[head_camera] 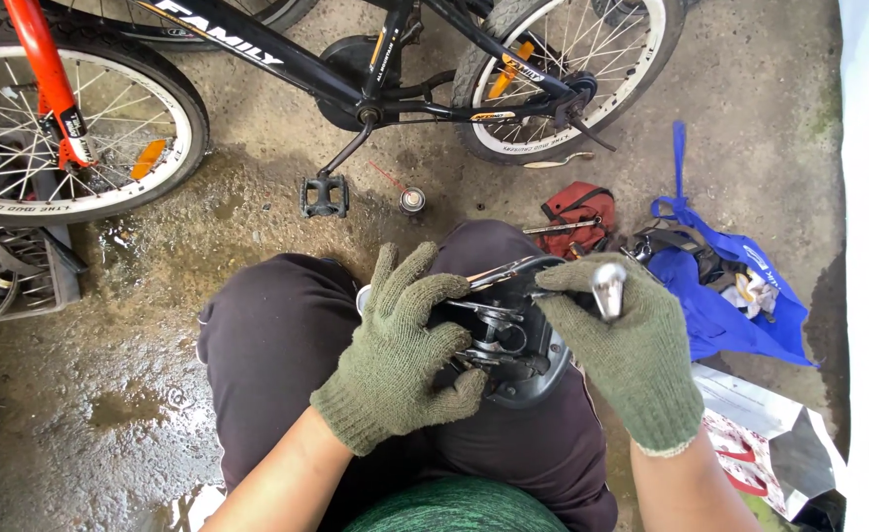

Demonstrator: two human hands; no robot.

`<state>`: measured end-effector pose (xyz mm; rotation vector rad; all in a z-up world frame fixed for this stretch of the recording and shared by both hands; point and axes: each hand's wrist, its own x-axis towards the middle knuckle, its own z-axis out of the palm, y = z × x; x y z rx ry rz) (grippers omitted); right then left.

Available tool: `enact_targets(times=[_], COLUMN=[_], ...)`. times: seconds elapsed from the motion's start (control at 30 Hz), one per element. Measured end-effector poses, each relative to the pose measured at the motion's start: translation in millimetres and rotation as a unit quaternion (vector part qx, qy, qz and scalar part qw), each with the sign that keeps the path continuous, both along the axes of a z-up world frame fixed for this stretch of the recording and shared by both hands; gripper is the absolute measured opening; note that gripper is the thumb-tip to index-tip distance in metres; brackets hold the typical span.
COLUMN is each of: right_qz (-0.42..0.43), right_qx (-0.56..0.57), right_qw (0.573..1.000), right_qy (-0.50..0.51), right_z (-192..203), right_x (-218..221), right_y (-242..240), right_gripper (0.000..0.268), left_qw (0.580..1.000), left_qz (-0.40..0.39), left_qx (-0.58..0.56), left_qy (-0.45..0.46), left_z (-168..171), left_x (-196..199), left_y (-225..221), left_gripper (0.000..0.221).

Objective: Tightening the bolts on a bicycle seat using a wrench while wearing gloves

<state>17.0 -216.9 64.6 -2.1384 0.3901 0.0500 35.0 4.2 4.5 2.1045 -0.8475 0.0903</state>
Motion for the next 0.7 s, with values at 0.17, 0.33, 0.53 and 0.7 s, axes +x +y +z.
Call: enact_targets(times=[0.17, 0.33, 0.53, 0.7], right_qz=[0.037, 0.09, 0.096, 0.156], right_qx=[-0.08, -0.134, -0.097, -0.105], right_qw=[0.996, 0.987, 0.99, 0.978], right_qy=[0.02, 0.007, 0.04, 0.087], right_z=[13.7, 15.2, 10.9, 14.4], right_x=[-0.2, -6.5, -10.9, -7.8], right_y=[13.2, 12.3, 1.3, -4.6], right_gripper=[0.024, 0.029, 0.029, 0.033], left_qw=[1.0, 1.0, 1.0, 1.0], left_qz=[0.014, 0.013, 0.013, 0.011], left_qx=[-0.004, 0.012, 0.021, 0.023], left_qy=[-0.016, -0.006, -0.013, -0.017], left_z=[2.0, 15.0, 15.4, 14.5], left_x=[-3.6, -8.0, -12.3, -13.6], left_y=[-0.2, -1.4, -2.5, -1.3], left_gripper=[0.027, 0.026, 0.024, 0.027])
